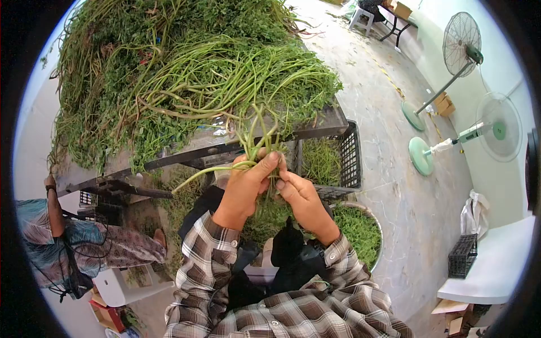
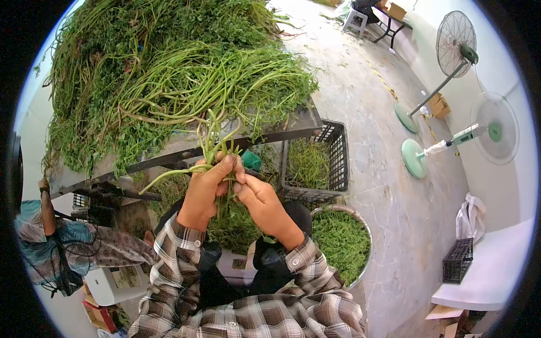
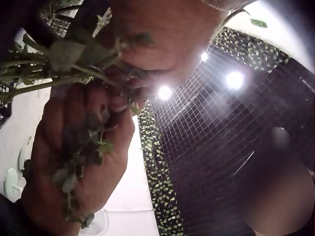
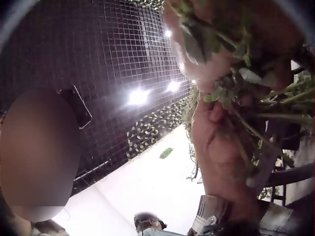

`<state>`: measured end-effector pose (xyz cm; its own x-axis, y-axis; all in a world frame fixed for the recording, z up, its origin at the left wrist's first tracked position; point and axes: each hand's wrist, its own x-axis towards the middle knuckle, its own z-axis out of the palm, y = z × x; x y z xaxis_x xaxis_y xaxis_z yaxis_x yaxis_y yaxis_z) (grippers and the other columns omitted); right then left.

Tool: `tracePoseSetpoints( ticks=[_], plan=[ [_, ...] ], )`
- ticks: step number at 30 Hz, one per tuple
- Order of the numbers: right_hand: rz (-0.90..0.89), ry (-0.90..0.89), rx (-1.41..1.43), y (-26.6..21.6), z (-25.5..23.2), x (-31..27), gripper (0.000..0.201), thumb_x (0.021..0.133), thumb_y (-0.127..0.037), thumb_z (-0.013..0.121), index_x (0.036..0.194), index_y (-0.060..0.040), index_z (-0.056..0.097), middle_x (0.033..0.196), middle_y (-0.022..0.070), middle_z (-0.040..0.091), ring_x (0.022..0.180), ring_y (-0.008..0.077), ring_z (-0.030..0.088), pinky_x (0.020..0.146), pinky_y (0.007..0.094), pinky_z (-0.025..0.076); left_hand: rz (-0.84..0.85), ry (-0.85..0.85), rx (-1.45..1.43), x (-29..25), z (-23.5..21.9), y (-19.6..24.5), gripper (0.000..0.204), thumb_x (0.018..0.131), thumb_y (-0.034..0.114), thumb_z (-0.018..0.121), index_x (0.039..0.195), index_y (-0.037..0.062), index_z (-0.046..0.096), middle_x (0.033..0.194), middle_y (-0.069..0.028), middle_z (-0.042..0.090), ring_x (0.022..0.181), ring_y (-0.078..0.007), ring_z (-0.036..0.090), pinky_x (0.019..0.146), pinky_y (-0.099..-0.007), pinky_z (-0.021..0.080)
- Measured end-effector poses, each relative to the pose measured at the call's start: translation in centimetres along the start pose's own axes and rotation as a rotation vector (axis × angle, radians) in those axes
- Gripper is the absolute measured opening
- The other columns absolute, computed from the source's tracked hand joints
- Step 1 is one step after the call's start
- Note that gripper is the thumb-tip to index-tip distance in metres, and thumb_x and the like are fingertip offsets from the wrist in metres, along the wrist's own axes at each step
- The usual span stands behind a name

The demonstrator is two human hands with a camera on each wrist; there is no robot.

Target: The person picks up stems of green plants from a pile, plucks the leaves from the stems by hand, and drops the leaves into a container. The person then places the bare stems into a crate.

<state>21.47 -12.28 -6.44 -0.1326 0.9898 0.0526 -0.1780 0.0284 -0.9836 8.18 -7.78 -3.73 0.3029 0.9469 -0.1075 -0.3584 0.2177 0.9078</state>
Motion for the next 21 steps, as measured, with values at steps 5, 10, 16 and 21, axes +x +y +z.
tracePoseSetpoints(
  ticks=[5,10,16,21],
  plan=[
    [0.026,-0.166,-0.174,-0.4,-1.0,-0.3,0.029,0.095,-0.018,0.044,0.112,0.0051,0.05,0.089,0.0041,0.053,0.08,0.0085,0.047,0.074,0.0234,0.041,-0.03,-0.024,-0.005,-0.3,0.3,0.1,0.017,0.087,0.025,0.059,0.082,0.0085,0.057,0.066,0.0029,0.054,0.057,-0.0017,0.046,0.042,-0.0157,0.027],
    [0.05,-0.079,-0.081,-1.0,-1.0,-2.1,0.03,0.096,-0.021,0.042,0.108,0.0054,0.051,0.088,0.0037,0.054,0.079,0.01,0.048,0.073,0.0244,0.04,-0.083,-0.094,-0.06,-0.7,1.6,-0.2,0.02,0.087,0.026,0.06,0.078,0.0113,0.051,0.069,0.0009,0.054,0.061,-0.0044,0.049,0.045,-0.0159,0.031],
    [0.173,-0.172,-0.035,1.5,-3.3,-5.6,0.029,0.096,-0.023,0.04,0.086,0.0015,0.053,0.073,0.003,0.05,0.064,0.0121,0.045,0.06,0.026,0.04,0.109,0.322,-0.134,0.6,-1.5,2.3,0.012,0.089,0.021,0.056,0.086,0.0103,0.054,0.07,0.0004,0.054,0.057,-0.0068,0.05,0.05,-0.0195,0.042],
    [0.382,0.003,0.454,4.4,-3.7,-6.7,0.027,0.095,-0.027,0.041,0.077,-0.0067,0.045,0.065,0.0006,0.044,0.053,0.0078,0.039,0.047,0.0217,0.032,0.275,0.192,-0.141,1.2,-3.0,3.1,0.016,0.094,0.024,0.049,0.085,0.0105,0.053,0.063,0.0077,0.045,0.041,0.0005,0.03,0.053,-0.0176,0.044]
  ],
)
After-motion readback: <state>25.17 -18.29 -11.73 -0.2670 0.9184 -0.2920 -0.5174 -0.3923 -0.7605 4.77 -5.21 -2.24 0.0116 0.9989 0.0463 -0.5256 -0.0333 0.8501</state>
